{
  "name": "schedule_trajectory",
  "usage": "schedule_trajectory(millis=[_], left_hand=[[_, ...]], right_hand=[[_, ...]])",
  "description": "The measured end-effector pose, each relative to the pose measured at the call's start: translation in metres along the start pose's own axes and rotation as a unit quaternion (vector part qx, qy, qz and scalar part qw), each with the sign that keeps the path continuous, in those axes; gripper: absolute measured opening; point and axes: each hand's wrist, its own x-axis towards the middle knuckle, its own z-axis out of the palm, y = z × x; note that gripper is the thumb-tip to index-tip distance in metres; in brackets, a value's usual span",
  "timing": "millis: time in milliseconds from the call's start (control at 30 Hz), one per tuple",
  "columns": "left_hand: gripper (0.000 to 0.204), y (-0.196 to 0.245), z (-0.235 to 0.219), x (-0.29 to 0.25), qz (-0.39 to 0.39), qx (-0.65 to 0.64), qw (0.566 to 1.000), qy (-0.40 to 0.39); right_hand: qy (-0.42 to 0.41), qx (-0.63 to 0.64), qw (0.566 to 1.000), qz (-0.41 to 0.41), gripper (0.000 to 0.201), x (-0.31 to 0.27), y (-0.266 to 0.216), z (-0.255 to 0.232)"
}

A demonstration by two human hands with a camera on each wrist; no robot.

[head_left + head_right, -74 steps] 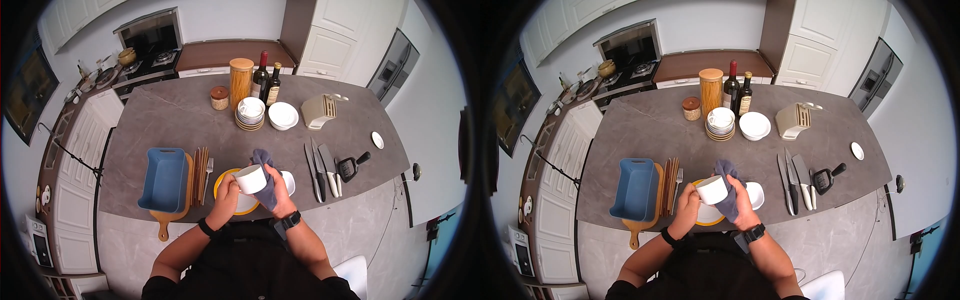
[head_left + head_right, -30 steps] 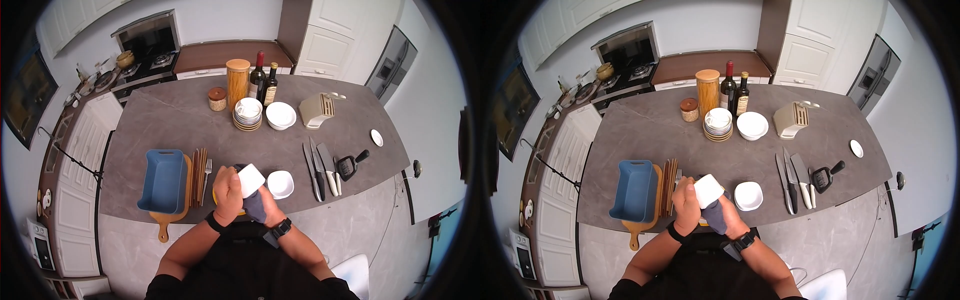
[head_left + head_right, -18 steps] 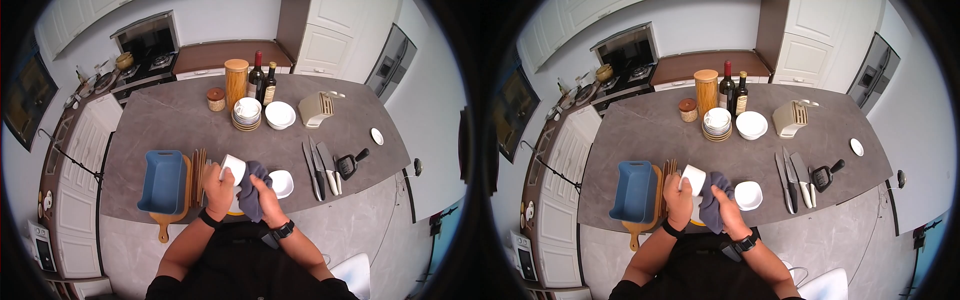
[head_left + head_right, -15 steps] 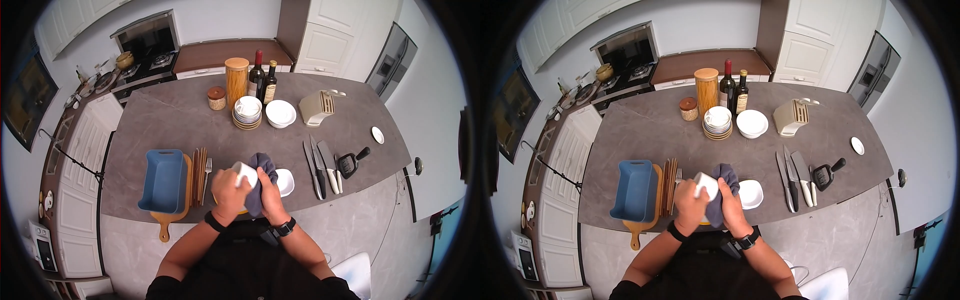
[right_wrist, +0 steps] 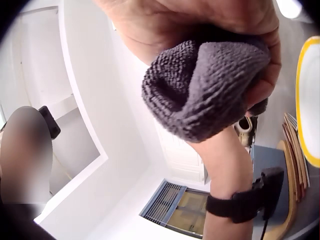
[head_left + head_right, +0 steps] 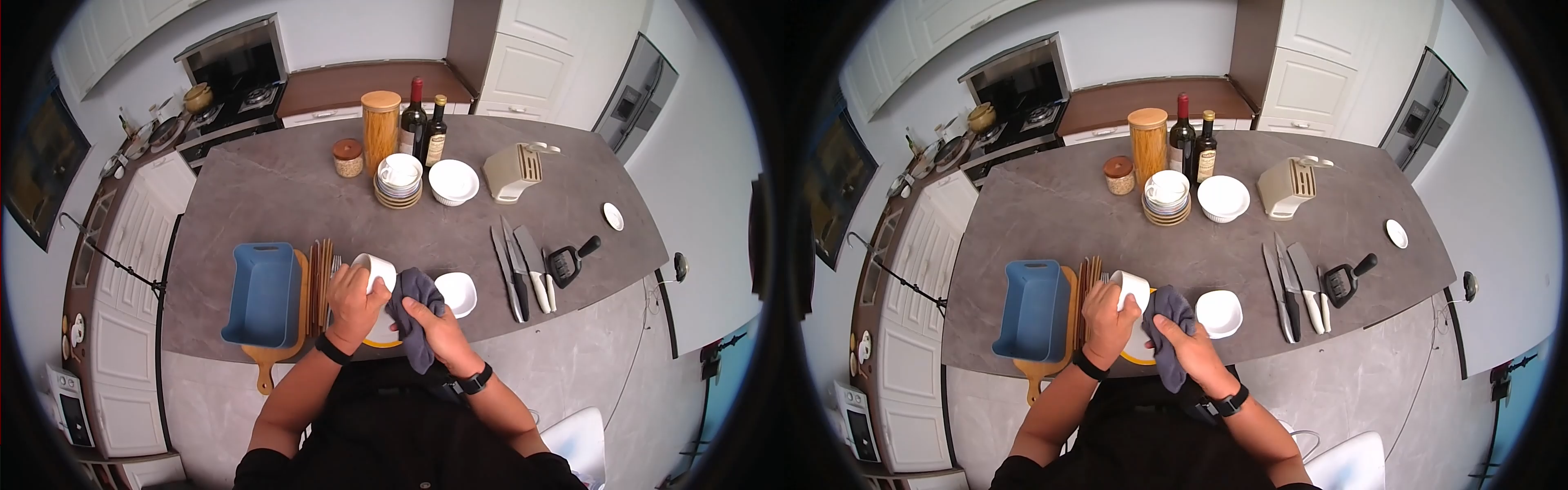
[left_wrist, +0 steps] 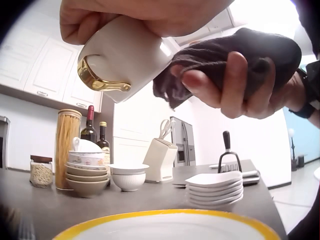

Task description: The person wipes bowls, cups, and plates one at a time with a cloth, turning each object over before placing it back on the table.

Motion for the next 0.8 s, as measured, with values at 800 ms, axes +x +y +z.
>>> schedule_trajectory(millis=[800], left_hand=[[0.026, 0.006, -0.023, -0.033, 0.025, -0.051, 0.991, -0.121]], right_hand=[[0.291, -0.56, 0.757, -0.17, 0.045, 0.128, -0.077, -0.123]])
